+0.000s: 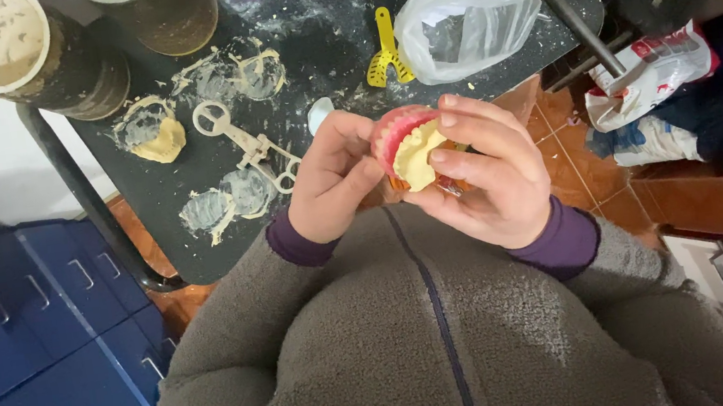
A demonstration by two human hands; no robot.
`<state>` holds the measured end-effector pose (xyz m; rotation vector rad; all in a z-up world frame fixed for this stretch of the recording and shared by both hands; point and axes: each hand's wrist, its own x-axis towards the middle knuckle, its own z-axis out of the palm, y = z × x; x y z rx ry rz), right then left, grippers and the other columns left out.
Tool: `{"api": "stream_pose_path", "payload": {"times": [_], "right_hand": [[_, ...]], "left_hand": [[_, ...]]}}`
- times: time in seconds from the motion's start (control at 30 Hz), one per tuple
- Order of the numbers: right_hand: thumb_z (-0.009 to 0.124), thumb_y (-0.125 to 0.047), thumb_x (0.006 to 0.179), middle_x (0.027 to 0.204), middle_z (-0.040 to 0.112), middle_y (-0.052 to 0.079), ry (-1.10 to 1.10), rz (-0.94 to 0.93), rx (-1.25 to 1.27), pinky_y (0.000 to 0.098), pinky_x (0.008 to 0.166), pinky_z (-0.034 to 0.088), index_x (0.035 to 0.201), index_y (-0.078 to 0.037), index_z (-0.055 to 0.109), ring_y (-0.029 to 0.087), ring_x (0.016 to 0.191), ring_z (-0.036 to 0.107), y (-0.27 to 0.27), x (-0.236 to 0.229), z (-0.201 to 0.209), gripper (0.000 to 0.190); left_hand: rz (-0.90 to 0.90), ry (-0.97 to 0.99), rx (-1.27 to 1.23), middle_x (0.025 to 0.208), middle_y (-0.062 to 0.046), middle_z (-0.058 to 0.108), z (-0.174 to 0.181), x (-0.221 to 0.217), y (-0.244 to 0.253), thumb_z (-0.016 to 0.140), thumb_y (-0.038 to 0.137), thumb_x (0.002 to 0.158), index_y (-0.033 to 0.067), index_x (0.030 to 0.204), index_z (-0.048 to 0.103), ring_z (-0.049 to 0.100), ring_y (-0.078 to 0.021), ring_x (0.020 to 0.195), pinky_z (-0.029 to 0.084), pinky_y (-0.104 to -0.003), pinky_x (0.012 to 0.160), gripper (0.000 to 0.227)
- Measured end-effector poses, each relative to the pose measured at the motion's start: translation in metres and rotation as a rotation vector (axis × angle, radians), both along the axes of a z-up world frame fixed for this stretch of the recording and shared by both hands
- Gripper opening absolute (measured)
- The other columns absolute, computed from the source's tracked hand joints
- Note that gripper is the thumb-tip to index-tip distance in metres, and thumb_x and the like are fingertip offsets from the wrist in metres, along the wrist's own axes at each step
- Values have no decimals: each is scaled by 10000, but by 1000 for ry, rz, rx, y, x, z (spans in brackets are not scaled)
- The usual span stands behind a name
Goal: Cleaning and assembling dental plaster models and dentures on a workbench.
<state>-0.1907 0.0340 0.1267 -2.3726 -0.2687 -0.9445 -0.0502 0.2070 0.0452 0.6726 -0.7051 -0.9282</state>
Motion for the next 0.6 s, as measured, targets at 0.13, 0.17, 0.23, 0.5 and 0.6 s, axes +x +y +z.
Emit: {"api": "stream_pose_path", "payload": {"times": [0.13, 0.17, 0.23, 0.5, 0.6], "right_hand": [[975, -127, 823, 1330, 566, 126, 28, 9, -8, 498, 1111, 556, 1191, -82, 594, 394, 1326, 594, -1, 0, 3, 532], [976, -127, 819, 1328, 567, 126, 47, 6, -6, 497, 1108, 558, 1176, -84, 599, 394, 1329, 594, -1, -1, 4, 522], [977, -123, 826, 1332, 563, 125, 40, 19, 7, 497, 1119, 556, 1180, -81, 596, 391, 1335, 592, -2, -1, 3, 522], [977, -140, 817, 1345, 562, 126, 36, 25, 52, 497, 1145, 538, 1184, -65, 593, 376, 1342, 587, -2, -3, 0, 536], [978, -155, 824, 1354, 554, 128, 44, 31, 72, 505, 1156, 534, 1189, -65, 584, 372, 1349, 582, -4, -4, -3, 544]], "left_hand": [[0, -69, 43, 1389, -130, 605, 8, 2, 2, 528, -3, 1110, 44, 1333, 431, 648, -150, 1189, 557, -317, 1019, 248], [17, -123, 29, 1476, -142, 578, 11, 3, 2, 523, -18, 1107, 43, 1327, 423, 633, -151, 1246, 548, -321, 1061, 249], [50, -245, 47, 1496, -168, 558, 15, 6, 5, 531, -32, 1115, 31, 1321, 427, 617, -158, 1263, 534, -318, 1077, 240], [200, -660, 188, 1469, -218, 617, 42, 12, 7, 626, -17, 1058, 6, 1230, 455, 713, -225, 1208, 582, -316, 1015, 244], [241, -783, 228, 1444, -217, 632, 47, 14, 7, 659, -1, 1025, 16, 1219, 486, 748, -236, 1158, 599, -317, 977, 260]]}}
